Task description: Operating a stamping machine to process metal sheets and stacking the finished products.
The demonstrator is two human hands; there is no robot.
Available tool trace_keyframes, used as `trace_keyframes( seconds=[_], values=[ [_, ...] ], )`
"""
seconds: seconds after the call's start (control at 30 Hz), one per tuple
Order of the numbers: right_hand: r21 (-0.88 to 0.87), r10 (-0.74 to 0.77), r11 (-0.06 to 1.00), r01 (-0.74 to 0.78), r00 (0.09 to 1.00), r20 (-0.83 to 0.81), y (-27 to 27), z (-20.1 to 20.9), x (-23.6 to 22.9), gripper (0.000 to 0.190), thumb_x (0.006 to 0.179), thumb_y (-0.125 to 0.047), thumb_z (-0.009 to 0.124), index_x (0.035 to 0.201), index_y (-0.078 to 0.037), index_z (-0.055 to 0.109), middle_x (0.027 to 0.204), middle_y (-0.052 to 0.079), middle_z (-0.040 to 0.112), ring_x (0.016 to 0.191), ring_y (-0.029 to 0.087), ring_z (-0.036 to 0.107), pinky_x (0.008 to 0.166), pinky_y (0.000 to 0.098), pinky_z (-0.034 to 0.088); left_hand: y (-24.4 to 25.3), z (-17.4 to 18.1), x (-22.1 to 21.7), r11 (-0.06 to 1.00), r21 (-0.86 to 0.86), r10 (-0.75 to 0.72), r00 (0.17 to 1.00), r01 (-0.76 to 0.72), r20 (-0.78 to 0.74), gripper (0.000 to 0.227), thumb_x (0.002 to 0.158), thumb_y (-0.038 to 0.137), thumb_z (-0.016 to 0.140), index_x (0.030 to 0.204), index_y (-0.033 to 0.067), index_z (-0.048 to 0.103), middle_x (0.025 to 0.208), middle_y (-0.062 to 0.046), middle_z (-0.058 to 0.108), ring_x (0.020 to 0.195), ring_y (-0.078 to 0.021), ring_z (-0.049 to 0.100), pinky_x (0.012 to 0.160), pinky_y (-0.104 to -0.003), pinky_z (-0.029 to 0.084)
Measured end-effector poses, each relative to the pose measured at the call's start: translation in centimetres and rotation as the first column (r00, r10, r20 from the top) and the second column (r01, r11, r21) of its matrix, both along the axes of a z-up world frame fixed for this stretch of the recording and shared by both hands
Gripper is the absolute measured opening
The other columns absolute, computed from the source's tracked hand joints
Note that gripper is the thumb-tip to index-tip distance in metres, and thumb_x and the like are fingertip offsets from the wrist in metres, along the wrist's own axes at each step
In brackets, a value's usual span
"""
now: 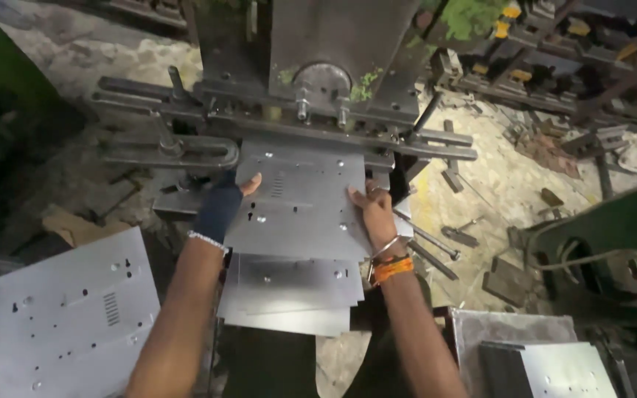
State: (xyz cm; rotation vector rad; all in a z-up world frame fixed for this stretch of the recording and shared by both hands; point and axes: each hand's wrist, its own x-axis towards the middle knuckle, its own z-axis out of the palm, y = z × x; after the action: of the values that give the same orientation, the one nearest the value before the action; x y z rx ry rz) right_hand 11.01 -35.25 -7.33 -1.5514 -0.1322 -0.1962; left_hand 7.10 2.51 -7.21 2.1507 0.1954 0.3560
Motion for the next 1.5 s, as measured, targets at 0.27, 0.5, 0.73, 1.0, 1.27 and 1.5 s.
trace_keyframes(
  seconds=[0.27,0.5,0.73,1.0,1.27,1.5],
  values=[
    [0.086,0.157,0.985,-0.147,0.979,-0.129,3.7,11.5,-5.8,0.031,0.09,-0.013,0.073,0.111,0.01,0.068,0.104,0.009,0.071,0.093,0.016,0.063,0.085,0.0275,0.049,-1.8,7.0,-3.8,0.899,-0.437,-0.089,0.966,-0.027,-0.243,0.087,0.079,0.062,0.077,0.131,-0.0059,0.062,0.128,-0.022,0.067,0.119,-0.0309,0.062,0.1,-0.04,0.049],
    [0.014,0.151,0.989,-0.15,0.974,-0.167,4.3,14.0,-7.2,0.035,0.089,-0.015,0.07,0.114,0.009,0.069,0.101,0.009,0.073,0.088,0.014,0.065,0.082,0.0256,0.05,-2.9,10.8,-6.2,0.81,-0.586,-0.106,0.979,-0.015,-0.173,0.077,0.075,0.054,0.078,0.125,-0.0032,0.069,0.114,-0.018,0.073,0.098,-0.029,0.068,0.083,-0.042,0.056],
    [0.006,0.132,0.991,-0.133,0.979,-0.156,4.1,12.2,-6.5,0.038,0.088,-0.016,0.071,0.117,0.01,0.069,0.101,0.01,0.073,0.087,0.015,0.065,0.081,0.0269,0.051,-2.4,8.4,-5.0,0.784,-0.621,-0.149,0.973,0.007,-0.178,0.071,0.079,0.052,0.077,0.126,-0.0017,0.067,0.112,-0.015,0.072,0.098,-0.0263,0.067,0.083,-0.041,0.055],
    [-0.035,0.085,0.994,-0.099,0.954,-0.288,3.2,12.9,-8.4,0.046,0.09,-0.017,0.073,0.128,0.004,0.058,0.11,0.012,0.074,0.093,0.019,0.069,0.083,0.0313,0.055,-3.0,7.8,-8.3,0.85,-0.515,-0.144,0.989,0.111,-0.024,0.067,0.086,0.048,0.078,0.13,-0.0003,0.063,0.122,-0.01,0.071,0.106,-0.0187,0.064,0.093,-0.033,0.048],
    [-0.635,0.02,0.749,0.189,0.952,0.307,9.0,14.3,-15.0,0.033,0.089,-0.007,0.069,0.121,-0.002,0.064,0.103,0.014,0.073,0.082,0.024,0.07,0.07,0.0362,0.055,1.4,6.5,-20.7,0.755,-0.656,0.326,0.866,0.002,0.379,0.033,0.09,0.008,0.077,0.121,-0.0008,0.067,0.113,-0.01,0.073,0.103,-0.018,0.07,0.096,-0.035,0.057],
    [-0.408,0.534,0.745,-0.527,0.839,-0.109,25.2,3.1,-25.7,0.051,0.09,-0.02,0.075,0.13,0.006,0.056,0.115,0.023,0.068,0.1,0.031,0.071,0.084,0.0397,0.057,11.1,3.4,-34.1,0.757,0.036,0.628,0.741,-0.653,0.238,0.032,0.094,0.014,0.078,0.122,0.0014,0.068,0.114,-0.016,0.075,0.107,-0.0294,0.073,0.096,-0.039,0.054]
  ],
)
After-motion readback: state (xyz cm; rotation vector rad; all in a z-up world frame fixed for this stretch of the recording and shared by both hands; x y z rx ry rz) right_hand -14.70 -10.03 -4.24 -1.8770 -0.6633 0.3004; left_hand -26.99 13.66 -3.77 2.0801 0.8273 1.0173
